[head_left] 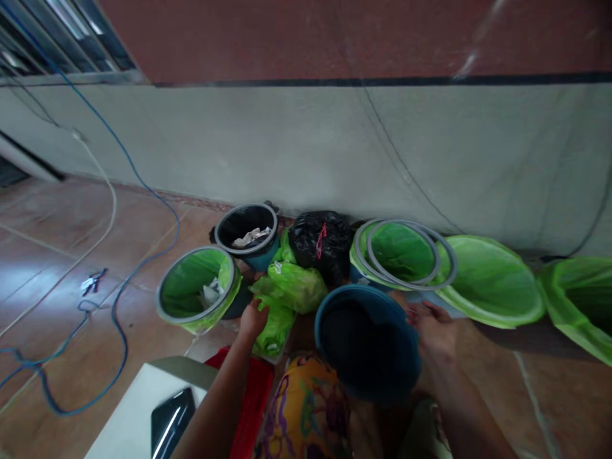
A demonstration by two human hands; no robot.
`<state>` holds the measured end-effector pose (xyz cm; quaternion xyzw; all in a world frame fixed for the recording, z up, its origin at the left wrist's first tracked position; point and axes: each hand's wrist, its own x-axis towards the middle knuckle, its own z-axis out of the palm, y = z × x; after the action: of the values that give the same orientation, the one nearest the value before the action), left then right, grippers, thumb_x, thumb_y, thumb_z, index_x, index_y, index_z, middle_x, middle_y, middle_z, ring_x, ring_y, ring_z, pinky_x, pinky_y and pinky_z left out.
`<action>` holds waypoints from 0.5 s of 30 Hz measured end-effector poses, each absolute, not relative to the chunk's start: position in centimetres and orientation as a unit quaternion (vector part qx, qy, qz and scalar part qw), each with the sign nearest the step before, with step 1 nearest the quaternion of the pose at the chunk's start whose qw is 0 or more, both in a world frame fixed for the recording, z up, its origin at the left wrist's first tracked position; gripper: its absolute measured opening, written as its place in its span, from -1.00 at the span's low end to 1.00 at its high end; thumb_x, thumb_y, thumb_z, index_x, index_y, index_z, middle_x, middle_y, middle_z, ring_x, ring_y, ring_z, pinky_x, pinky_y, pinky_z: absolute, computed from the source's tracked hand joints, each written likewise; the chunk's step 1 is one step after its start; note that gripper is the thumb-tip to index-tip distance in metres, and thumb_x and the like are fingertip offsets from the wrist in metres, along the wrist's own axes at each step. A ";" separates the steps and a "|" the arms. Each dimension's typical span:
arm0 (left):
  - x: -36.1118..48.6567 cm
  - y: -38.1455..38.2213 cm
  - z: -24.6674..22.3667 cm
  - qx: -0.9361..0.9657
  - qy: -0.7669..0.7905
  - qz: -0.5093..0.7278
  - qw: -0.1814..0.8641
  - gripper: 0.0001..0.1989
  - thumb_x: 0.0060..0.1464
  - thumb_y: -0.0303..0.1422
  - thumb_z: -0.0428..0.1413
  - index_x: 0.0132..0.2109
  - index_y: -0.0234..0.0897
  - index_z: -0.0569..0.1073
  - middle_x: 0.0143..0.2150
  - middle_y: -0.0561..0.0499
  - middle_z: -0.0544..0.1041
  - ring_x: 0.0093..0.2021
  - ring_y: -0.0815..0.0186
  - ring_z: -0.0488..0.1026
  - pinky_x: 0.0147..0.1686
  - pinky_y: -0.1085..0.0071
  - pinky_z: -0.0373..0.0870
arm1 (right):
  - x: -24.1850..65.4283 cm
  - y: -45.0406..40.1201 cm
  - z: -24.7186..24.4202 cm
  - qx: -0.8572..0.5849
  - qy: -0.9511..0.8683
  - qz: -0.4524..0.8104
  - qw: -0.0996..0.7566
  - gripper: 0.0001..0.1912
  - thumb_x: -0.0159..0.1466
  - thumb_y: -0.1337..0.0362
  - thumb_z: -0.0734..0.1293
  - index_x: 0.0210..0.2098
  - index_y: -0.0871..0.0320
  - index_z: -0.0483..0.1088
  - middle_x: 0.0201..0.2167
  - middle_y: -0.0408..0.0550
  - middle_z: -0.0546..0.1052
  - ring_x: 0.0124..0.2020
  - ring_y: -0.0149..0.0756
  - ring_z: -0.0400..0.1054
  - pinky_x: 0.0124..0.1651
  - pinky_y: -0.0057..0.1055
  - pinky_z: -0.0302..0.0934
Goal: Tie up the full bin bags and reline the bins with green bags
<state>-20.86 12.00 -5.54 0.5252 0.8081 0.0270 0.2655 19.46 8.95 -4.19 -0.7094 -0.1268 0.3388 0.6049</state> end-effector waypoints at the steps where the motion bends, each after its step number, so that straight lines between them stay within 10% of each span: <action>1: -21.0 11.0 -5.3 0.522 0.806 0.031 0.277 -0.55 0.20 -0.33 0.01 0.19 -0.43 0.36 0.15 -0.27 0.49 0.15 0.16 0.44 0.07 0.40 0.31 | 18.1 8.6 -3.7 -0.707 -0.137 0.341 0.605 -0.56 -0.11 0.15 0.48 -0.27 0.12 0.35 -0.50 -0.22 0.47 -0.54 -0.40 0.39 -0.54 -0.50 0.28; 8: -19.5 7.5 -5.4 0.508 0.815 -0.037 0.276 -0.19 0.02 -0.39 0.17 0.38 -0.32 0.07 0.24 -0.37 0.34 0.17 0.03 0.41 0.03 0.27 0.34 | 8.3 7.3 -1.0 -0.678 -0.402 0.394 0.472 -0.57 0.15 -0.02 0.33 -0.14 0.17 0.41 -0.32 -0.03 0.55 -0.42 -0.32 0.46 -0.30 -0.34 0.36; 15: -19.6 7.9 -4.7 0.492 0.834 -0.067 0.241 -0.65 0.23 -0.44 -0.12 -0.04 -0.28 0.53 -0.09 -0.25 0.60 0.02 0.12 0.53 -0.01 0.25 0.34 | 2.8 6.2 -0.9 -0.631 -0.602 0.418 0.254 -0.68 0.26 0.15 0.18 -0.13 0.15 0.44 -0.23 0.03 0.59 -0.27 -0.22 0.50 -0.12 -0.27 0.34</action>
<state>-19.65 7.90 -4.74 0.4921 0.8337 -0.0671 0.2412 2.79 6.21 -0.86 -0.6312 -0.6017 0.4181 0.2544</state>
